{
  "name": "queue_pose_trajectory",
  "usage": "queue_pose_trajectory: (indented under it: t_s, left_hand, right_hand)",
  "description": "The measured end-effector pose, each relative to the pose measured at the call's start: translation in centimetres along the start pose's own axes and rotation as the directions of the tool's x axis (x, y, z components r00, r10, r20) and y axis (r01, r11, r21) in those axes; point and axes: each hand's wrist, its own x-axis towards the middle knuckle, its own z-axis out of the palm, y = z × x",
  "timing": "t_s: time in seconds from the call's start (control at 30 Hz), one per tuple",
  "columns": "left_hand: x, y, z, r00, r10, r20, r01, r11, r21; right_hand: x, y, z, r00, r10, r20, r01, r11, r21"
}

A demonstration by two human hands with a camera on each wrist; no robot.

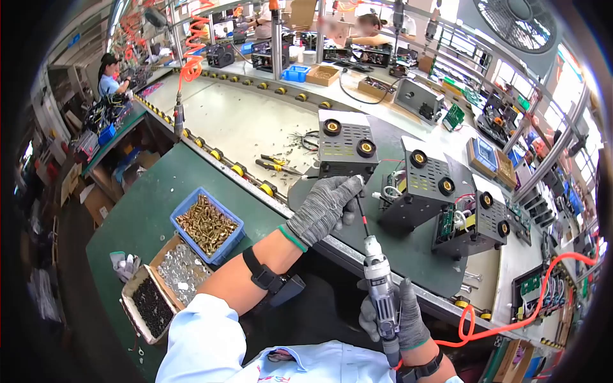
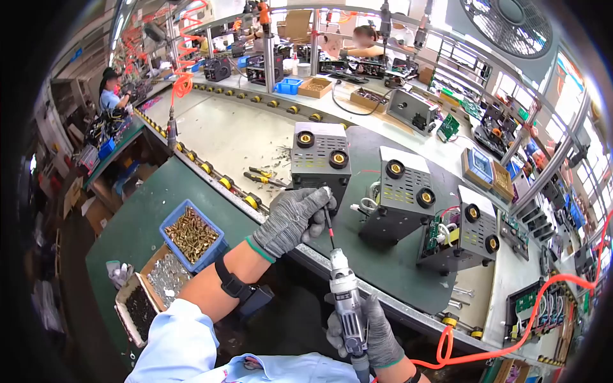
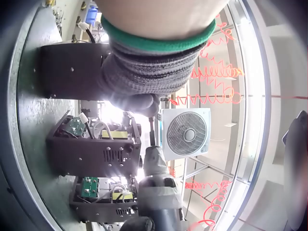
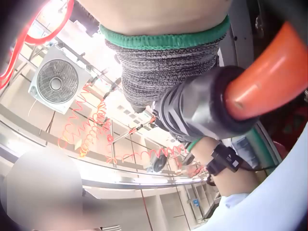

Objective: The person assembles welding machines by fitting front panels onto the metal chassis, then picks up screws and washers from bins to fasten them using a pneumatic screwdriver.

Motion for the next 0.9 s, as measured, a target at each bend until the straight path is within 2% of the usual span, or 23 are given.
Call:
queue_pose_trajectory:
  t_s: [0.07, 0.13, 0.2, 0.27, 0.37, 0.6, 0.73, 0.8, 0.83, 0.87, 0.9]
  left_hand:
    - [0.2, -0.4, -0.3, 0.999, 0.016, 0.05, -0.009, 0.991, -0.133]
    - [0.3, -0.4, -0.3, 0.999, 0.012, 0.044, -0.006, 0.989, -0.15]
    - [0.6, -0.6, -0.3, 0.999, 0.008, 0.036, -0.001, 0.986, -0.165]
    - [1.2, -1.4, -0.4, 0.997, -0.073, 0.014, 0.074, 0.949, -0.306]
    - [1.1, -1.2, -0.3, 0.993, -0.115, 0.022, 0.116, 0.932, -0.344]
    - [1.3, -1.2, -0.1, 0.991, -0.113, 0.068, 0.13, 0.936, -0.329]
    - [0.9, -0.7, 0.2, 0.996, -0.076, 0.045, 0.084, 0.975, -0.207]
    - [1.0, -0.8, 0.1, 0.998, -0.056, 0.031, 0.06, 0.987, -0.151]
    - [1.1, -0.8, -0.2, 0.999, -0.039, 0.033, 0.04, 0.998, -0.051]
    - [1.3, -0.8, -0.4, 0.999, -0.022, 0.036, 0.02, 0.999, 0.048]
    - [1.2, -0.4, -0.5, 0.999, -0.023, 0.032, 0.021, 0.999, 0.044]
  right_hand:
    - [0.1, 0.0, -0.1, 1.0, -0.002, 0.025, 0.002, 1.0, 0.022]
    - [0.1, -0.1, 0.1, 0.999, -0.012, 0.05, 0.009, 0.999, 0.05]
    - [0.0, -0.2, 0.8, 0.995, -0.018, -0.102, 0.009, 0.996, -0.085]
    - [-0.1, -0.1, 0.4, 0.994, -0.023, -0.103, 0.013, 0.996, -0.094]
    - [-0.3, 0.1, -0.2, 0.994, -0.028, -0.104, 0.018, 0.995, -0.094]
    - [-0.6, 0.0, -0.9, 0.995, -0.044, -0.089, 0.032, 0.991, -0.127]
    - [-1.0, -0.4, -0.8, 0.991, -0.045, -0.126, 0.028, 0.99, -0.135]
    - [-1.4, -1.0, -1.1, 0.987, -0.064, -0.147, 0.028, 0.972, -0.233]
    - [-1.6, -1.6, -0.8, 0.987, -0.061, -0.148, 0.025, 0.972, -0.233]
    - [-1.9, -2.3, -0.3, 0.978, -0.091, -0.188, 0.011, 0.92, -0.391]
    - [-2.0, -3.0, 0.0, 0.967, -0.127, -0.221, -0.013, 0.842, -0.539]
